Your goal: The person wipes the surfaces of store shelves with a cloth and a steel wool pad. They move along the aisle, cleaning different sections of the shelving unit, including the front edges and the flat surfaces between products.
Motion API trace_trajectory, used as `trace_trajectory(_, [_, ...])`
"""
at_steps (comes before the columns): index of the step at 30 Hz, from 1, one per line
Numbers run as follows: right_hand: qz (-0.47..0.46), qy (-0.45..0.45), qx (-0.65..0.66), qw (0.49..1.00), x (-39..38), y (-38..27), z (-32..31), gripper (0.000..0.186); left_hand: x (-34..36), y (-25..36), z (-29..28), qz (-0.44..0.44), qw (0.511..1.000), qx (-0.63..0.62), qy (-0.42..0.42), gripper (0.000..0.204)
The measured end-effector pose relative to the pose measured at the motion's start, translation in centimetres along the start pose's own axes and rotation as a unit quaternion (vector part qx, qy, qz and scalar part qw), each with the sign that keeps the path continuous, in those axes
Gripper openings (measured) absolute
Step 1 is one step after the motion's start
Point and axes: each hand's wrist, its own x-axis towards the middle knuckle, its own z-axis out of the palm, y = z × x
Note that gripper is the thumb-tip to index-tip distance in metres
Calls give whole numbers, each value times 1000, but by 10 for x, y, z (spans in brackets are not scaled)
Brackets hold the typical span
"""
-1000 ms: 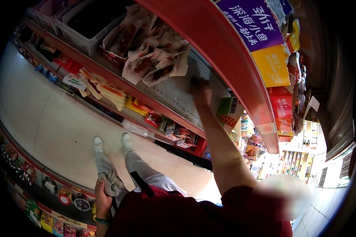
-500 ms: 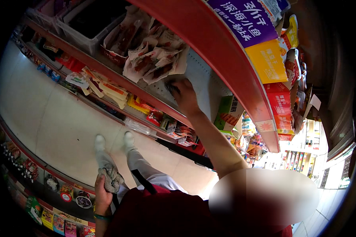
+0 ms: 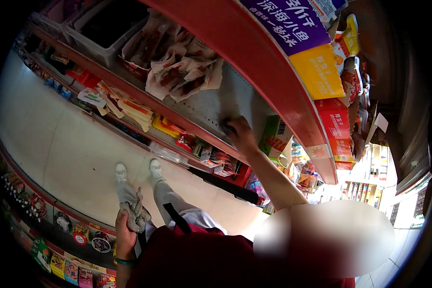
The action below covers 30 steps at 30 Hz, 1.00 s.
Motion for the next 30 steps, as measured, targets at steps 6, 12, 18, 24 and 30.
trace_trajectory(6, [-24, 18, 2, 1000, 19, -8, 17, 26, 3, -10, -9, 46, 992, 101, -52, 38])
trace_trajectory(12, [-71, -37, 18, 997, -3, 6, -2, 30, 4, -15, -13, 47, 997, 55, -26, 37])
trace_trajectory(18, [-119, -32, 22, 992, 21, -14, 6, 33, 2, -3, 0, -21, 1000, 15, -19, 37])
trace_trajectory(24, [-178, -73, -20, 981, 0, 26, -7, 32, 7, -7, -8, 8, 999, 44, -17, 38])
trace_trajectory(30, [-154, -100, -5, 983, 19, -10, -3, 28, 5, -6, -3, -8, 1000, 11, -14, 38])
